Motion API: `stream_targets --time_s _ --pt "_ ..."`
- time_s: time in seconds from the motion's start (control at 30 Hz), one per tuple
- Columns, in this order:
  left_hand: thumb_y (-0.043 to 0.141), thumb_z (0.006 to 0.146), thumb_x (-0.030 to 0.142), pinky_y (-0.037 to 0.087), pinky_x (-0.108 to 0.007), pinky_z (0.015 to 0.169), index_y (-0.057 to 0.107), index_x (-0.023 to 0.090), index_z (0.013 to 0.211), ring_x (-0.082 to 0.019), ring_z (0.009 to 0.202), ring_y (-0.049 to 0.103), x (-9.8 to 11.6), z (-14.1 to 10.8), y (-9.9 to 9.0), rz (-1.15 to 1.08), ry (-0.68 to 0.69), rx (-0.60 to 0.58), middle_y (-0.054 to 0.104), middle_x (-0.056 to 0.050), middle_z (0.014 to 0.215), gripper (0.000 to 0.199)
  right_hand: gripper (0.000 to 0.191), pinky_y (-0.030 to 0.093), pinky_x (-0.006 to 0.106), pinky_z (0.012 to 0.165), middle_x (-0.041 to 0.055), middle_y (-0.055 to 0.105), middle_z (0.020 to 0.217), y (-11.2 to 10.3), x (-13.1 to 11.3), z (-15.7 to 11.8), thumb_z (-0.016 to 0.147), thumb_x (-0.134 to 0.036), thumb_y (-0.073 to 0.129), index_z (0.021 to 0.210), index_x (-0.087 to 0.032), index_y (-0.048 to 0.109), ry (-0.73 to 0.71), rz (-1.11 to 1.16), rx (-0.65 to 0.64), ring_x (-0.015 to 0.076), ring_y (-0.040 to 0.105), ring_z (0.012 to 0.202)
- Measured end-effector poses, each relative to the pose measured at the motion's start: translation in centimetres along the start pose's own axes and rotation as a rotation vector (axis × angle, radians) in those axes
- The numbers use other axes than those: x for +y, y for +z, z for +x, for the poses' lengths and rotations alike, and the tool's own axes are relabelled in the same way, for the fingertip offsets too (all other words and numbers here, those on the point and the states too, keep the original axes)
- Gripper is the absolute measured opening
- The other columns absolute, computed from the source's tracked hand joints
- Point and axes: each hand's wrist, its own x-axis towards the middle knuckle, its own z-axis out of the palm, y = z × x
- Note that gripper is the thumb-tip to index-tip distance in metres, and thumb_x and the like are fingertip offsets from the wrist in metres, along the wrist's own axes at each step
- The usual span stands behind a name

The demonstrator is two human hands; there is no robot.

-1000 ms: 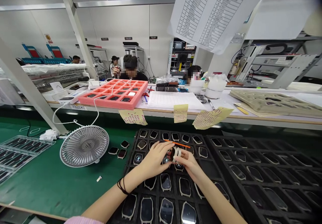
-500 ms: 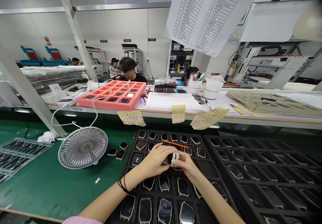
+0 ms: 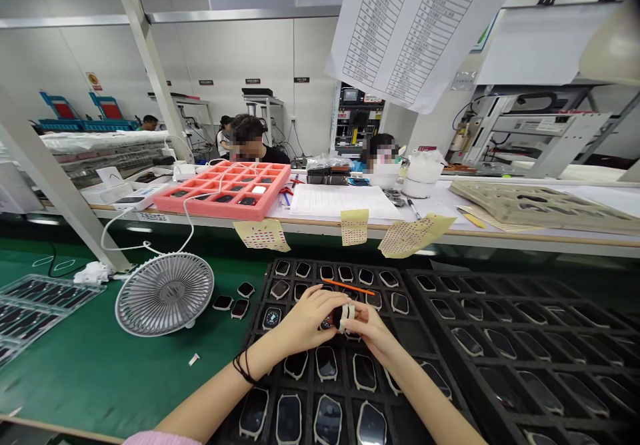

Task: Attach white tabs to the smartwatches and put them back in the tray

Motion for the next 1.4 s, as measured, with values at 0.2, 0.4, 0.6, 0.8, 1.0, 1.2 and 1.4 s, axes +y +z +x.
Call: stream_targets --time_s 0.2,0.4,0.6,0.8,1.0,1.2,1.4 --pt "0.054 0.078 0.01 0.026 -0.043 0.113 0.042 0.026 0.13 -0.02 0.122 0.05 0.0 -0.08 0.02 0.017 -0.008 -0.008 0.058 -0.005 0.129 0.055 0.036 0.054 0.034 0.07 0.0037 0.072 0.076 0.07 -0.08 -0.05 0.057 -0.03 0.084 0.09 -0.02 0.073 -0.007 -0.004 -0.015 0.0207 0.067 0.069" --pt "0.053 0.078 0.01 0.025 -0.043 0.113 0.044 0.025 0.128 -0.019 0.121 0.051 0.19 0.09 -0.24 -0.001 -0.011 -0.02 0.059 -0.004 0.128 0.054 0.034 0.053 0.032 0.071 0.0026 0.072 0.075 0.2 -0.33 -0.18 0.058 -0.028 0.083 0.09 -0.021 0.073 -0.003 0.022 -0.017 0.0185 0.066 0.067" --pt "0.054 0.078 0.009 0.025 -0.041 0.113 0.043 0.025 0.128 -0.018 0.121 0.05 0.21 0.13 -0.18 -0.002 0.001 -0.011 0.059 -0.004 0.128 0.054 0.033 0.053 0.031 0.07 0.0023 0.07 0.073 0.13 -0.28 -0.19 0.058 -0.029 0.083 0.089 -0.02 0.073 -0.01 0.006 -0.014 0.0186 0.065 0.067" --pt "0.054 0.078 0.01 0.026 -0.042 0.113 0.043 0.025 0.128 -0.019 0.121 0.051 0.22 0.11 -0.18 0.0 0.004 -0.01 0.059 -0.004 0.128 0.054 0.033 0.052 0.03 0.069 0.0017 0.07 0.072 0.07 -0.18 -0.15 0.058 -0.029 0.083 0.088 -0.02 0.072 -0.014 0.001 -0.019 0.0181 0.065 0.066" --pt "0.054 0.078 0.01 0.026 -0.043 0.113 0.043 0.026 0.128 -0.019 0.12 0.052 0.1 0.08 -0.1 0.014 0.003 -0.01 0.059 -0.004 0.128 0.054 0.034 0.052 0.033 0.071 0.003 0.071 0.075 0.12 -0.27 -0.19 0.058 -0.031 0.083 0.089 -0.02 0.073 -0.014 -0.01 -0.019 0.0206 0.066 0.07" --pt "0.055 0.078 0.01 0.026 -0.041 0.113 0.045 0.026 0.126 -0.018 0.12 0.052 0.12 0.1 -0.11 0.008 0.004 0.002 0.06 -0.004 0.127 0.052 0.034 0.051 0.029 0.066 0.0023 0.07 0.073 0.05 -0.24 -0.19 0.058 -0.029 0.083 0.089 -0.02 0.073 -0.016 -0.007 -0.009 0.0182 0.065 0.068" --pt "0.055 0.079 0.012 0.027 -0.041 0.111 0.045 0.026 0.127 -0.019 0.119 0.053 0.17 0.35 -0.15 0.031 0.012 -0.003 0.06 -0.004 0.127 0.051 0.037 0.054 0.033 0.067 0.0031 0.071 0.074 -0.47 -0.25 -0.02 0.057 -0.031 0.084 0.09 -0.019 0.073 0.002 -0.021 -0.029 0.0204 0.066 0.069"
